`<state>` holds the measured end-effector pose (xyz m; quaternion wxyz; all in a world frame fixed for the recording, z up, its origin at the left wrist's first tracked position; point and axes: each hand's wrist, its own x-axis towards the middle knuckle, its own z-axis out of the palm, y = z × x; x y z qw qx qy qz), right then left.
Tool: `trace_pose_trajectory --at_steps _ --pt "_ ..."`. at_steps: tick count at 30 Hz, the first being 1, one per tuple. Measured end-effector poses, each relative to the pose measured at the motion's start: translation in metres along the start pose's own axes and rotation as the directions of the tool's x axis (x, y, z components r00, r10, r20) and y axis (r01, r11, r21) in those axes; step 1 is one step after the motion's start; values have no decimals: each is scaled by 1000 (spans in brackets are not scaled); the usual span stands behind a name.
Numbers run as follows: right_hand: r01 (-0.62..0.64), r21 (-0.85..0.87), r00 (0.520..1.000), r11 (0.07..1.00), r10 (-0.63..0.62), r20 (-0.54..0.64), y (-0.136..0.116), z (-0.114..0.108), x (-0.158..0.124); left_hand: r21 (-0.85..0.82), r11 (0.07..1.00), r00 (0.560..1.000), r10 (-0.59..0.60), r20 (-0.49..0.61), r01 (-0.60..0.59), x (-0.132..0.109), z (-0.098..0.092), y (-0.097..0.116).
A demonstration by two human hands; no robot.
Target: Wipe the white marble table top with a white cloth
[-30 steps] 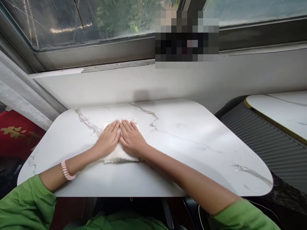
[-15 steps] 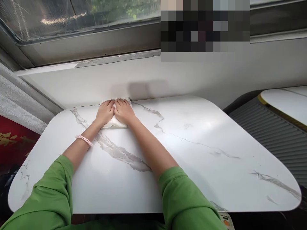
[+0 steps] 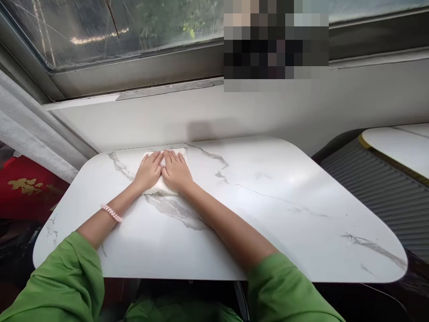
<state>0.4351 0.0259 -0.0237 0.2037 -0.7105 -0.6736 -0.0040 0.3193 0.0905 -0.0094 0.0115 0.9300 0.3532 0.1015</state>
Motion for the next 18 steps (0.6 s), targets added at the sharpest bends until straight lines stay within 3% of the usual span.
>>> trace_pose_trajectory --at_steps 6,12,15,18 --pt "12 -6 1000 1000 -12 1 -44 -5 -69 -27 999 999 36 20 -36 -76 -16 16" --pt "268 1 963 963 -268 -6 -85 -9 -127 5 1000 1000 -4 -13 4 -168 -30 28" --pt "333 39 942 942 -334 24 -94 -13 -136 13 1000 1000 -24 -7 24 -190 -35 29" --pt "352 84 932 932 -357 54 -96 -14 -133 11 999 999 -32 0 32 -194 -36 28"
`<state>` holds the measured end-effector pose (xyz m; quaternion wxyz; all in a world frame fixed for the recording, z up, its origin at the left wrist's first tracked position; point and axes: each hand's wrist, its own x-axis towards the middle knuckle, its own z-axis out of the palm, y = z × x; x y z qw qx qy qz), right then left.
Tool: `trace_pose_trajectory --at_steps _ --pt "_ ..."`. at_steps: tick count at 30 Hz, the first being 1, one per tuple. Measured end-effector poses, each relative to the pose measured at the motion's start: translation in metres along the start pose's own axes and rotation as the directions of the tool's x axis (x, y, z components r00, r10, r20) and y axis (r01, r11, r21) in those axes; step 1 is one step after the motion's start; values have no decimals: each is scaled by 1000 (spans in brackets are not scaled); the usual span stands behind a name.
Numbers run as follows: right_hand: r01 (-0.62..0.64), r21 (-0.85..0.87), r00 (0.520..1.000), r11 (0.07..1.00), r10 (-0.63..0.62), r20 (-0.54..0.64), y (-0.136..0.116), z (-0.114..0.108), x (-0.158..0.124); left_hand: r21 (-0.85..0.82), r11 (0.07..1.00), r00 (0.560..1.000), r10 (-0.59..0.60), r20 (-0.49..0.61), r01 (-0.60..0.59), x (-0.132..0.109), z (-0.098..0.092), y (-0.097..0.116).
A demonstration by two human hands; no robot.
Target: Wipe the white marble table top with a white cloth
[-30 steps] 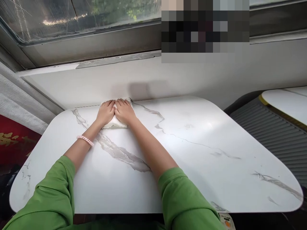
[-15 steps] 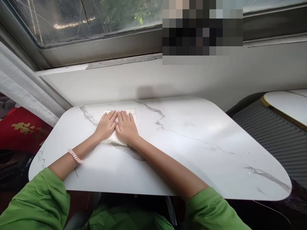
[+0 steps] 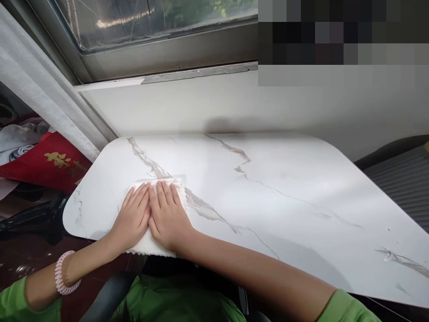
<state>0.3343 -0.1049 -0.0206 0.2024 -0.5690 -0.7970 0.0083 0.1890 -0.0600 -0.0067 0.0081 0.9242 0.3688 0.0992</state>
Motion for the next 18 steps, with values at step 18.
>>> trace_pose_trajectory --at_steps 18 --pt "-159 -21 985 987 157 -65 89 45 183 8 997 997 -73 -32 73 171 21 -128"
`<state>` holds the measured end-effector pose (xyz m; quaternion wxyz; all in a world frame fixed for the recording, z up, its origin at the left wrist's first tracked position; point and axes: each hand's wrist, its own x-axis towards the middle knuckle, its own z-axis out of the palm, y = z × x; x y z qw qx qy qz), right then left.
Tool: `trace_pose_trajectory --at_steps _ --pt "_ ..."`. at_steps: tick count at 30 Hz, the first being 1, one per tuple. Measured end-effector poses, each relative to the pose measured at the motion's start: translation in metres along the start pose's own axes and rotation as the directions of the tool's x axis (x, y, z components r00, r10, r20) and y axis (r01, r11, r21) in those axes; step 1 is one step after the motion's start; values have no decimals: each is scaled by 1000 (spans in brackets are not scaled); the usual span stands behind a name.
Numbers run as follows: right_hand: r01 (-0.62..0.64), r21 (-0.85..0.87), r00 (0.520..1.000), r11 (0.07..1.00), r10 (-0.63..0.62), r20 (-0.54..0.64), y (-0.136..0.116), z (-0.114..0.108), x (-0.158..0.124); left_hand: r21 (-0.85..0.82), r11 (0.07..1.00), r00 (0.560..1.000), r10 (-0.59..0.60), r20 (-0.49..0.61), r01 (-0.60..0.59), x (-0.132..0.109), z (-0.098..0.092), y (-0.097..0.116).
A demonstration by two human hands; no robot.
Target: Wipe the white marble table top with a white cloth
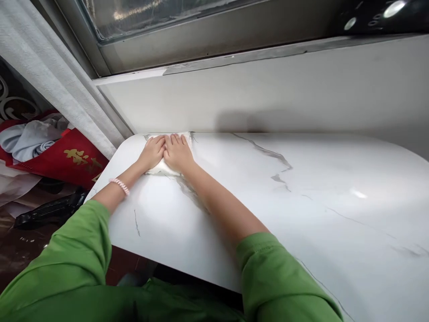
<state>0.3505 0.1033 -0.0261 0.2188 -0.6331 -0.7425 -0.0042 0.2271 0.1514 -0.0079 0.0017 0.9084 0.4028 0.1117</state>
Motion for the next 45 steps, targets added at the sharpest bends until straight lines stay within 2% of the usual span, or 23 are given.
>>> trace_pose_trajectory --at_steps 3,6,11,14,17,21,24,28,30,32,34,37,41,45 --pt "-23 15 998 1000 23 -51 10 8 20 13 1000 1000 3 -5 -3 23 5 -11" --pt "-30 32 998 999 32 -59 18 13 28 24 1000 1000 4 -6 -4 32 10 -14" --pt "-3 29 998 1000 5 -65 24 21 27 21 1000 1000 6 8 -6 28 14 -14" --pt "-8 -31 997 999 6 -74 13 17 15 20 1000 1000 8 -1 -8 14 11 -11" --pt "-23 -96 998 995 17 -61 -10 10 -10 34 999 999 37 11 -38 -11 3 -4" --pt "-33 -132 995 991 19 -101 -48 7 -52 14 997 997 78 -18 -78 -64 -9 3" --pt "22 -106 995 994 -32 -92 -82 4 -84 -4 998 998 56 -38 -56 -114 -20 7" --pt "144 -33 989 989 -145 -18 -124 -6 -116 -17 1000 1000 10 -19 -10 -180 -41 12" --pt "205 3 979 979 -205 23 -138 -9 -125 -7 1000 1000 -23 -5 23 -201 -48 12" --pt "230 23 972 973 -231 49 -145 -10 -126 -3 999 999 -49 6 49 -211 -51 11" --pt "226 30 973 974 -228 48 -146 -8 -120 -16 998 998 -65 9 65 -209 -50 5" --pt "197 43 980 979 -198 20 -140 1 -95 -49 995 996 -92 -11 92 -186 -46 -13" --pt "104 57 994 993 -105 9 -126 19 -33 -63 992 993 -113 -19 111 -128 -39 -56" --pt "10 64 999 998 -8 -37 -109 41 32 -86 994 998 -70 -5 69 -61 -30 -101"
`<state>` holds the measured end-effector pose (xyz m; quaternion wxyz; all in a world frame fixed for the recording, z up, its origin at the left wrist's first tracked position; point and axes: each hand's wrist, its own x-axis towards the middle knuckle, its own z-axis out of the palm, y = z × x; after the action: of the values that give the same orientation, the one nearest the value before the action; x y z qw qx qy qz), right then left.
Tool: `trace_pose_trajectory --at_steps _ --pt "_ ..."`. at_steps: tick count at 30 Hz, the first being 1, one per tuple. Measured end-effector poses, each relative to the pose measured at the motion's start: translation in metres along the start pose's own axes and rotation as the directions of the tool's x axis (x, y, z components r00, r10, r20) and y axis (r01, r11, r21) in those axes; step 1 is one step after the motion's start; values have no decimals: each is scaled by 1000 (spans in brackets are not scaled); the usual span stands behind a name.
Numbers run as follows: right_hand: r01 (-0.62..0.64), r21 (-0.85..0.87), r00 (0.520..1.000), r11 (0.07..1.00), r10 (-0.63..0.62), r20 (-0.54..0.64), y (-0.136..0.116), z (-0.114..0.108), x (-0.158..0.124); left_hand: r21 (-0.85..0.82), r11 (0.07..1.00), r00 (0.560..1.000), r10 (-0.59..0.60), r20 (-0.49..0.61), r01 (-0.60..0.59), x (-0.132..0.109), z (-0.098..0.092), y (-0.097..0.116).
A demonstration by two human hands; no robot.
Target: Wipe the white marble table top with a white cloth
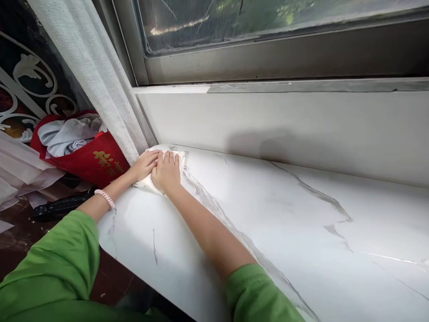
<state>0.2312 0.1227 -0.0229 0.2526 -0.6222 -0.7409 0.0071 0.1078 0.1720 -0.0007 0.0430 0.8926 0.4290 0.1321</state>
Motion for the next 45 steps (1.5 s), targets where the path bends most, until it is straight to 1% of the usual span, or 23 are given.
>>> trace_pose_trajectory --at_steps 3,6,9,13,16,18,22,25,27,29,31,33,36,39,45 --pt "-61 -6 996 998 60 -64 11 13 32 2 999 999 37 -5 -37 38 7 -23" --pt "-95 -16 991 995 93 -94 17 20 48 17 998 998 54 -16 -54 57 13 -37" --pt "-106 -29 991 994 104 -85 19 22 54 22 998 998 65 -14 -65 62 15 -43" --pt "-98 -40 994 994 95 -58 17 20 51 37 997 998 67 11 -67 53 13 -40" --pt "-83 -31 997 996 82 -7 8 15 37 36 997 998 61 31 -62 36 8 -35" --pt "-73 -17 997 997 74 28 -3 10 21 24 998 997 65 38 -66 16 5 -31" --pt "-31 20 998 999 30 58 -36 0 -22 7 998 998 65 14 -65 -41 -5 -21" --pt "5 51 998 999 -8 62 -63 -8 -60 22 998 998 63 -11 -63 -90 -14 -11" --pt "20 72 998 997 -25 65 -78 -14 -84 39 998 999 51 -9 -51 -118 -18 -2" --pt "30 90 997 996 -36 73 -89 -20 -105 51 998 1000 31 7 -31 -141 -21 7" --pt "35 103 996 994 -44 82 -96 -25 -122 56 998 1000 8 19 -9 -158 -22 17" --pt "38 112 995 993 -48 87 -99 -29 -133 58 998 1000 -12 19 11 -169 -23 25" --pt "39 120 995 992 -50 91 -100 -32 -141 50 998 999 -31 11 30 -176 -23 33" --pt "42 122 995 992 -53 90 -100 -33 -139 28 999 1000 -31 4 31 -175 -24 34" --pt "50 168 992 985 -68 105 -96 -33 -126 -9 998 998 -55 -13 55 -165 -26 28"
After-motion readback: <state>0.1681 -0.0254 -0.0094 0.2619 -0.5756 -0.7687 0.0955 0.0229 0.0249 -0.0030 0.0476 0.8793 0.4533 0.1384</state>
